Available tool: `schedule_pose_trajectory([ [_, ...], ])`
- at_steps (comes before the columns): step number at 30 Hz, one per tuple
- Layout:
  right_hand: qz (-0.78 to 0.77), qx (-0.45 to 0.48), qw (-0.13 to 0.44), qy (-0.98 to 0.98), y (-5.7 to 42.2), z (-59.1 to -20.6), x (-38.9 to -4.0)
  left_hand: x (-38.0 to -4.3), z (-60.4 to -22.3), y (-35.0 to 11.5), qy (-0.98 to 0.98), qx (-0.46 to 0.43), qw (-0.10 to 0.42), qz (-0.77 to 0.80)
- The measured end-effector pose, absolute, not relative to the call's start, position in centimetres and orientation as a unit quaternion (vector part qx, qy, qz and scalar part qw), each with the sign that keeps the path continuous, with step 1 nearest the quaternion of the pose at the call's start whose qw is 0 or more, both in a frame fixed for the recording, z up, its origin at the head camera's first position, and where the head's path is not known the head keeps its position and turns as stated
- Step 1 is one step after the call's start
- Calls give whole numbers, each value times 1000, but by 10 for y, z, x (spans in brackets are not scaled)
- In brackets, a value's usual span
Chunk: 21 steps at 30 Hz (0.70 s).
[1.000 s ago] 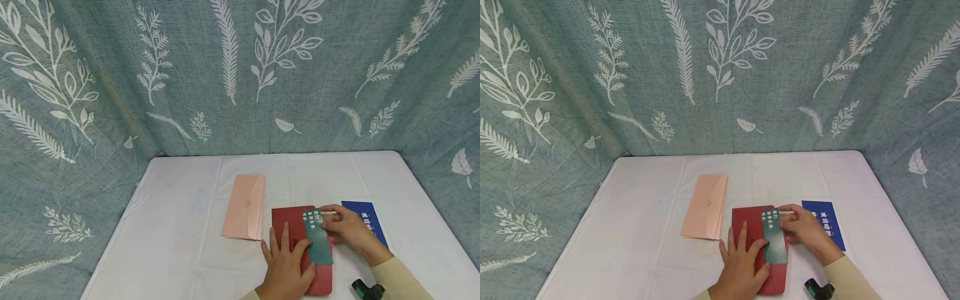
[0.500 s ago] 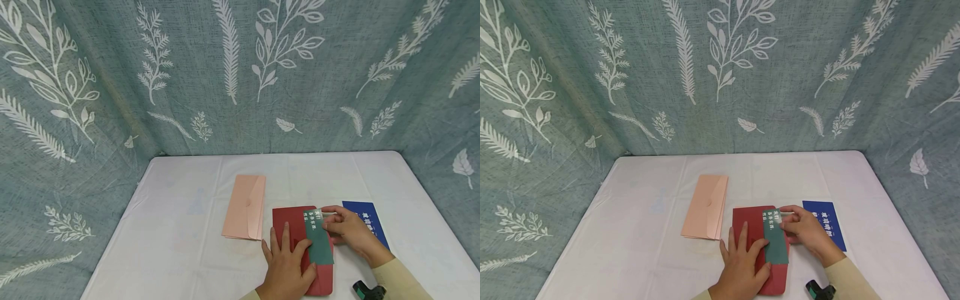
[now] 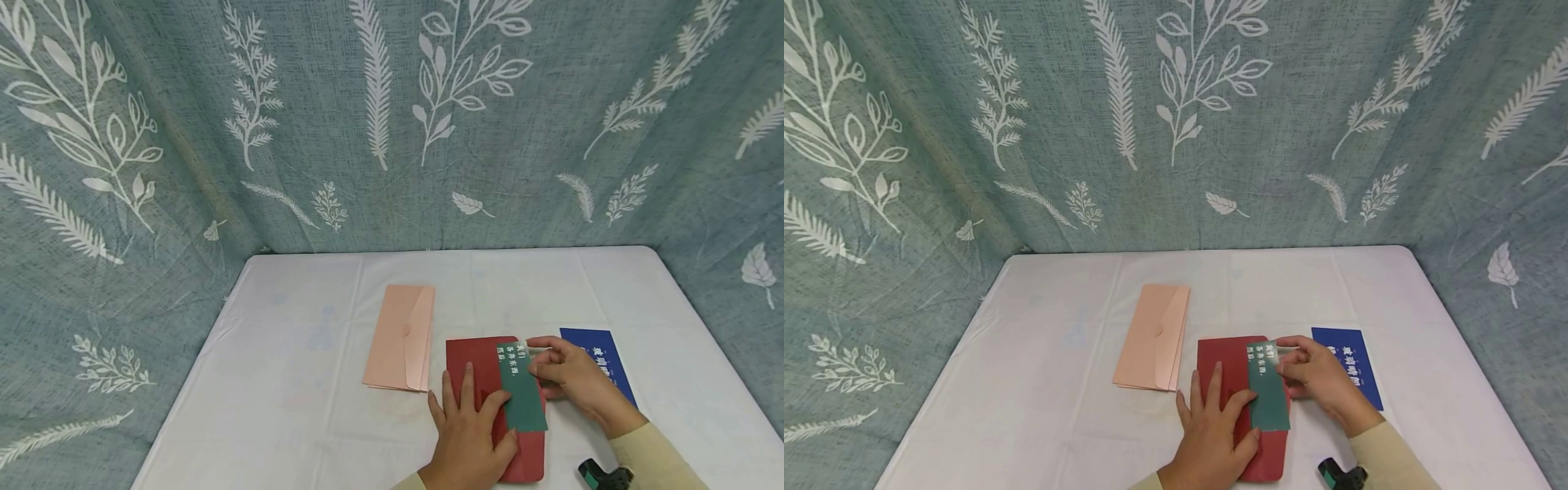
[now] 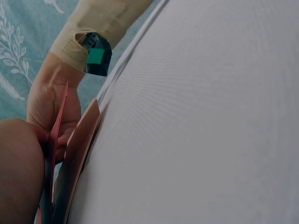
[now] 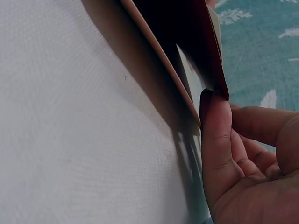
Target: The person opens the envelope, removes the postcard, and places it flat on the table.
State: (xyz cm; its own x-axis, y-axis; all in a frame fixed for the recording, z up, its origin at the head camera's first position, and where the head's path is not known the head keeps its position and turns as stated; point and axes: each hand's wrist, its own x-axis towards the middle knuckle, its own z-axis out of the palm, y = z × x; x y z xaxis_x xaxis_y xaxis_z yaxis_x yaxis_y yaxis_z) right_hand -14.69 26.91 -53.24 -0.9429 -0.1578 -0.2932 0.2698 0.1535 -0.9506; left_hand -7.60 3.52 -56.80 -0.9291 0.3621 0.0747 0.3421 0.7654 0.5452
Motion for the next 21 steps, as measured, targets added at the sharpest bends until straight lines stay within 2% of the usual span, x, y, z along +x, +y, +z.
schedule_pose_trajectory([
  [21, -638, 50, 168, 750, 279, -531, -140, -76, -568, 33, 939, 190, 24, 285],
])
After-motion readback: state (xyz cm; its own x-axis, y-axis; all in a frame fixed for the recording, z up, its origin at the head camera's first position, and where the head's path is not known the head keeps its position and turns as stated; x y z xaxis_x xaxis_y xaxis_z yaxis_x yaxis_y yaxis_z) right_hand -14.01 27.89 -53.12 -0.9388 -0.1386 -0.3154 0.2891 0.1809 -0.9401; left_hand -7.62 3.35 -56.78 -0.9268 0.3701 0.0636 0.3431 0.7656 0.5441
